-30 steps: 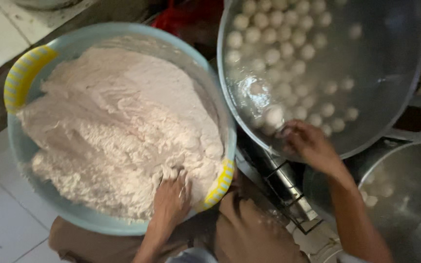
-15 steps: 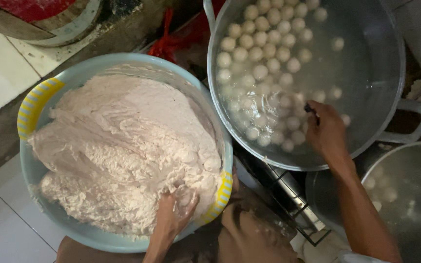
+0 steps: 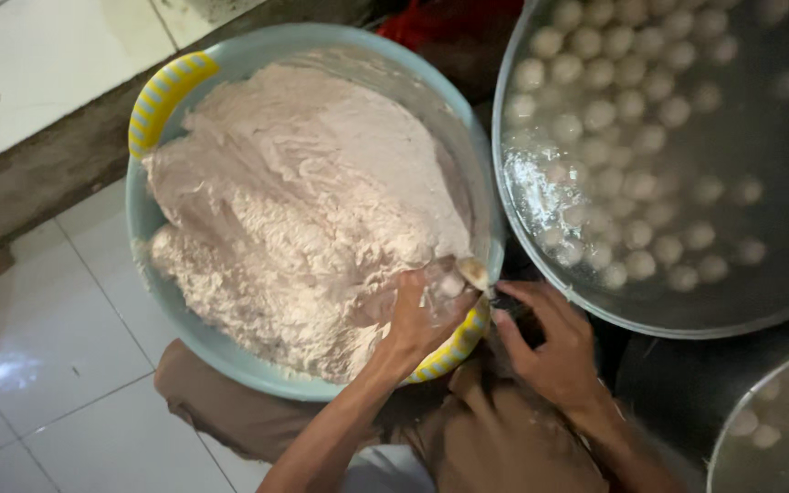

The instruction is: The person scoops dough from a large basin using a small scoop and releases small dough balls into a large metal pan. The process is repeated continuously throughout the clip.

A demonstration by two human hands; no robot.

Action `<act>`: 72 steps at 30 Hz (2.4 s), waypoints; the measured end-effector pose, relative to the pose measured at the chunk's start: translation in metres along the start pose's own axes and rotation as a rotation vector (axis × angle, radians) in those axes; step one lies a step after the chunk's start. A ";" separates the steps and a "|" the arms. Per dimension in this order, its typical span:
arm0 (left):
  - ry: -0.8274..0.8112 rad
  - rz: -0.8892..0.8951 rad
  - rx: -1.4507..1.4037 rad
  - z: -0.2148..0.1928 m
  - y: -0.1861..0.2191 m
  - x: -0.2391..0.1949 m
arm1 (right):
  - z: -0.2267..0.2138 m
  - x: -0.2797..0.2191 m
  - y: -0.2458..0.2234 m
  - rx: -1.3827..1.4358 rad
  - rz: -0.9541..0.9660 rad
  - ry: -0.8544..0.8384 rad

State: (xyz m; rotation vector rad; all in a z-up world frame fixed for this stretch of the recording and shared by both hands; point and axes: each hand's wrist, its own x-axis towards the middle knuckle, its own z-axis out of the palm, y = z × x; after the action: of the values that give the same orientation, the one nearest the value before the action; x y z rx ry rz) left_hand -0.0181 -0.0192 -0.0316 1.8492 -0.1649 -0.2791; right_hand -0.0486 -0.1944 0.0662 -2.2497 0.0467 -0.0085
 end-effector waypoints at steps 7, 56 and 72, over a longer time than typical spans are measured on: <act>-0.007 -0.101 0.050 -0.012 0.033 0.016 | 0.016 -0.013 0.022 0.287 0.432 -0.208; -0.123 -0.194 0.195 -0.037 -0.042 -0.026 | -0.090 0.037 0.103 -0.229 0.193 0.206; -0.022 -0.147 -0.075 -0.037 0.044 0.008 | 0.020 -0.003 -0.009 0.104 0.145 -0.140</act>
State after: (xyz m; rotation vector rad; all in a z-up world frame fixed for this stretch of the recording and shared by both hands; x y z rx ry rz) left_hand 0.0005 -0.0002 0.0195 1.7874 -0.0331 -0.4031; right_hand -0.0508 -0.1730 0.0608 -2.1330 0.1311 0.2197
